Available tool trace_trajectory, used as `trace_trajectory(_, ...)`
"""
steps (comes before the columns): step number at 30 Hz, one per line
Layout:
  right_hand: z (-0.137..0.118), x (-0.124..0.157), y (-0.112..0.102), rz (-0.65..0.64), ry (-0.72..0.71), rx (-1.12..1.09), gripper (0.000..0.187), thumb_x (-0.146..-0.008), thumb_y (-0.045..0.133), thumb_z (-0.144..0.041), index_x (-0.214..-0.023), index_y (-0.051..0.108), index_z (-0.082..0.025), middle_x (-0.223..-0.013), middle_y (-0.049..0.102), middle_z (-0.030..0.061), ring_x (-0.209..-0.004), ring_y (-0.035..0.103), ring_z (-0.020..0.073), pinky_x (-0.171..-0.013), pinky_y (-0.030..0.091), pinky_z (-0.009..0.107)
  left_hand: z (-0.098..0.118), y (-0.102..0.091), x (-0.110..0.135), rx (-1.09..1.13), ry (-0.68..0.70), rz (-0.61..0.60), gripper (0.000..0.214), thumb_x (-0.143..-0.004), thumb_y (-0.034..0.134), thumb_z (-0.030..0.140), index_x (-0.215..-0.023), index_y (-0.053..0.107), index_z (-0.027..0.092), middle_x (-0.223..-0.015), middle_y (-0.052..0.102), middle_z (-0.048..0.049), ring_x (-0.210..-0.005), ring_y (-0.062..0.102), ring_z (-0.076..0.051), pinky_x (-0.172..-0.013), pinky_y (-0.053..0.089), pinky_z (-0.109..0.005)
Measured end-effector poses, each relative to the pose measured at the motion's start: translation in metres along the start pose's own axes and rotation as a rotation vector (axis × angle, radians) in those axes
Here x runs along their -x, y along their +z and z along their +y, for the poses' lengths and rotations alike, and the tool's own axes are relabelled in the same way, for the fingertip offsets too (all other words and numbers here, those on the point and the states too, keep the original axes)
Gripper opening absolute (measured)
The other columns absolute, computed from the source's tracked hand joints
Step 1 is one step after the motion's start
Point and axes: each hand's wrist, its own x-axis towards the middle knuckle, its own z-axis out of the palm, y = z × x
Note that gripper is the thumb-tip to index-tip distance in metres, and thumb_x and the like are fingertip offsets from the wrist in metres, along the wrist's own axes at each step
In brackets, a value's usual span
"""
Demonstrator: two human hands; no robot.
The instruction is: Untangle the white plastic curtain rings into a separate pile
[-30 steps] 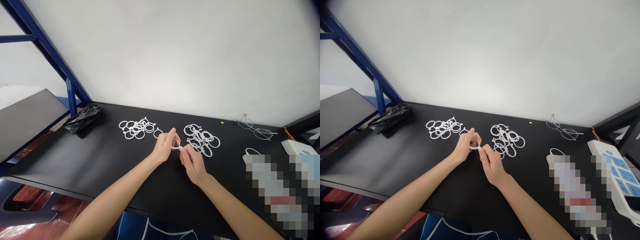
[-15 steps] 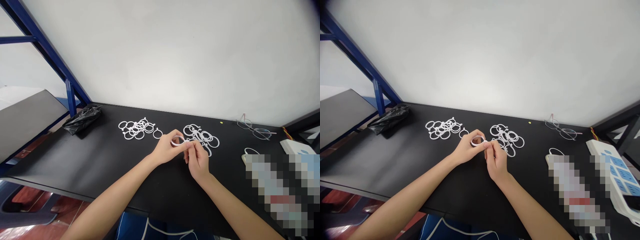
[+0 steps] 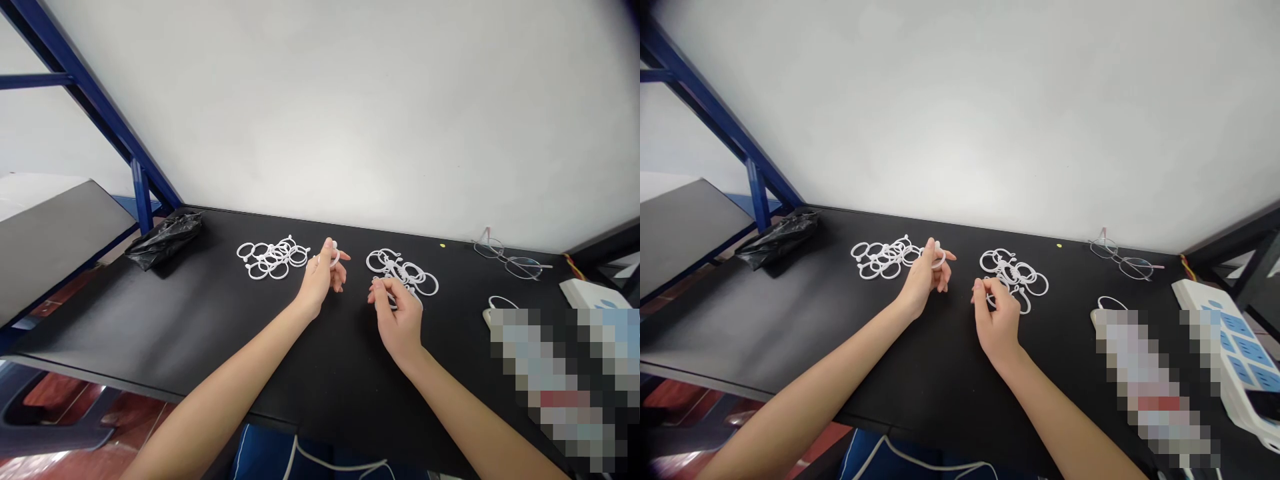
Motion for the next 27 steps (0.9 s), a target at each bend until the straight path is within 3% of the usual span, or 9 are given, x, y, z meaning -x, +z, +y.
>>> trace_trajectory(4,0.003,-0.002,0.002,0.072,-0.036,0.064,0.008,-0.092,0.052,-0.026,-0.094,0.058,-0.022,-0.101,0.067,0.0086,-0.098,0.062,0.0257,-0.090,0.046,0.044,-0.001,-0.003,-0.002,0.087,-0.014,0.021,0.052,-0.089,0.043,0.065,-0.086,0.059,0.016,-0.049,0.046,0.0053,-0.039,0.038,-0.007,-0.046,0.042,-0.021)
trace_trajectory(8,0.010,-0.003,0.004,0.030,-0.043,0.134,0.012,-0.086,0.053,-0.020,-0.097,0.057,-0.022,-0.122,0.061,0.0126,-0.120,0.053,0.0304,-0.101,0.039,0.054,0.001,-0.005,-0.002,0.213,-0.099,0.019,0.050,-0.091,0.043,0.063,-0.090,0.057,0.016,-0.051,0.044,0.0059,-0.040,0.035,-0.007,-0.046,0.040,-0.020)
trace_trajectory(14,0.014,-0.004,0.003,-0.032,-0.017,0.121,0.023,-0.073,0.046,-0.006,-0.084,0.060,-0.021,-0.117,0.064,0.0116,-0.114,0.058,0.0302,-0.095,0.045,0.051,0.005,-0.007,0.000,0.453,-0.188,-0.099,0.051,-0.098,0.022,0.056,-0.104,0.054,0.016,-0.056,0.046,0.0037,-0.041,0.036,-0.009,-0.046,0.039,-0.023)
trace_trajectory(23,0.017,-0.004,0.004,-0.066,-0.073,0.096,0.030,-0.072,0.038,0.000,-0.078,0.061,-0.020,-0.106,0.068,0.0105,-0.100,0.066,0.0261,-0.072,0.054,0.037,0.005,-0.013,-0.005,0.696,-0.277,-0.032,0.040,-0.100,0.022,0.038,-0.103,0.054,0.013,-0.058,0.041,0.0044,-0.041,0.034,-0.009,-0.046,0.035,-0.023)
trace_trajectory(27,0.018,-0.004,0.004,-0.074,-0.103,0.110,0.031,-0.073,0.038,0.000,-0.078,0.061,-0.020,-0.104,0.069,0.0095,-0.097,0.067,0.0247,-0.069,0.055,0.035,0.006,-0.013,-0.006,0.711,-0.287,0.010,0.042,-0.100,0.023,0.040,-0.101,0.054,0.013,-0.058,0.039,0.0047,-0.041,0.034,-0.008,-0.045,0.035,-0.022)
